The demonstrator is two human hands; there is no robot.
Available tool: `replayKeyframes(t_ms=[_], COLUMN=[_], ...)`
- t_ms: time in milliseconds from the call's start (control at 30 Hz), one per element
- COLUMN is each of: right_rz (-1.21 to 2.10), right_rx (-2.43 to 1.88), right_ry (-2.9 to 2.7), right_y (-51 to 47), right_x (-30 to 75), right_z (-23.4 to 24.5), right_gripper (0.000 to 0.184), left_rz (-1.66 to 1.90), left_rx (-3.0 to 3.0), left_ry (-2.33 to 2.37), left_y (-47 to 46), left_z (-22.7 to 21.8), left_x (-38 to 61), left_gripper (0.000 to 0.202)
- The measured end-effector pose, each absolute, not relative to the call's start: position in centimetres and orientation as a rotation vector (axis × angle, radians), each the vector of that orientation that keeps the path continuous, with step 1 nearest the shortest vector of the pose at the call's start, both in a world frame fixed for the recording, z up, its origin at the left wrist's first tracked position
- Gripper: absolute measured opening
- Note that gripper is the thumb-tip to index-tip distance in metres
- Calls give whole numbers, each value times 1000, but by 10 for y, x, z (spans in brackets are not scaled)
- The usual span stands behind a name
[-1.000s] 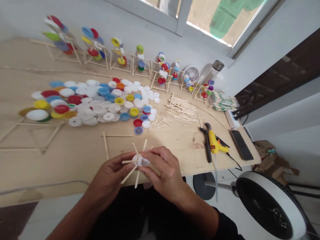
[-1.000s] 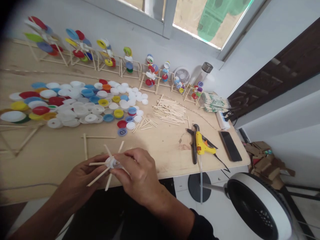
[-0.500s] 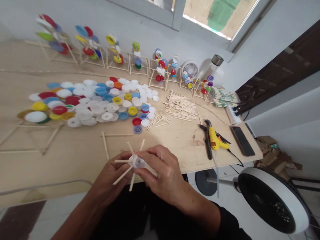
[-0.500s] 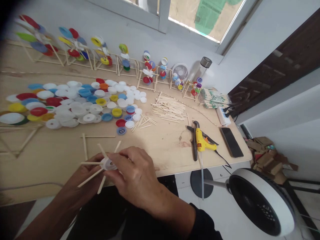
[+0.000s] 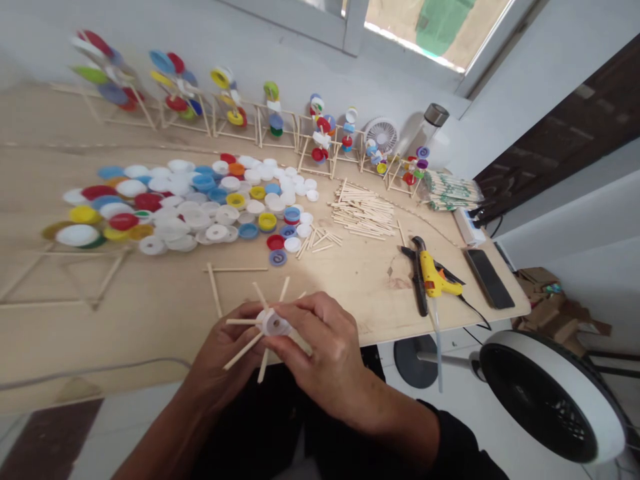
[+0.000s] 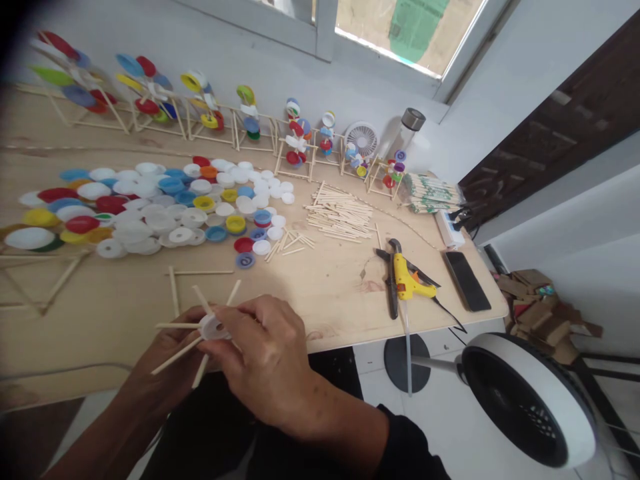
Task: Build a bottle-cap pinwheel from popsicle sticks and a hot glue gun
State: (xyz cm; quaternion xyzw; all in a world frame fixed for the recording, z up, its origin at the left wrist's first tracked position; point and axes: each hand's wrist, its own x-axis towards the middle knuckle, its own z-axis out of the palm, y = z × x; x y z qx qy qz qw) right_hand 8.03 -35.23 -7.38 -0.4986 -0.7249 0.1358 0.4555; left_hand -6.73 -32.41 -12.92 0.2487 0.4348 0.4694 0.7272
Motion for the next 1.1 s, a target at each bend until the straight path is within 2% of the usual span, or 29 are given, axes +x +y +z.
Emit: replayKeyframes(t_ms=[433,767,1100], right_rz=[151,177,103], right_rx=[-1242,-1265,-1244], right_ry=[-1858,-1886,-1823], right_y=[-346,-345,-343], right_x=[78,77,74], right_z=[-79,-90,-90], right_gripper=[28,22,26], left_rz=[1036,1029,1060], left_rx=[434,466,435], left_ry=[944,951,933], left_y=[-325,-324,-325], left_z=[-114,-115,-119], left_x=[-65,-65,-65], left_gripper=[42,38,38])
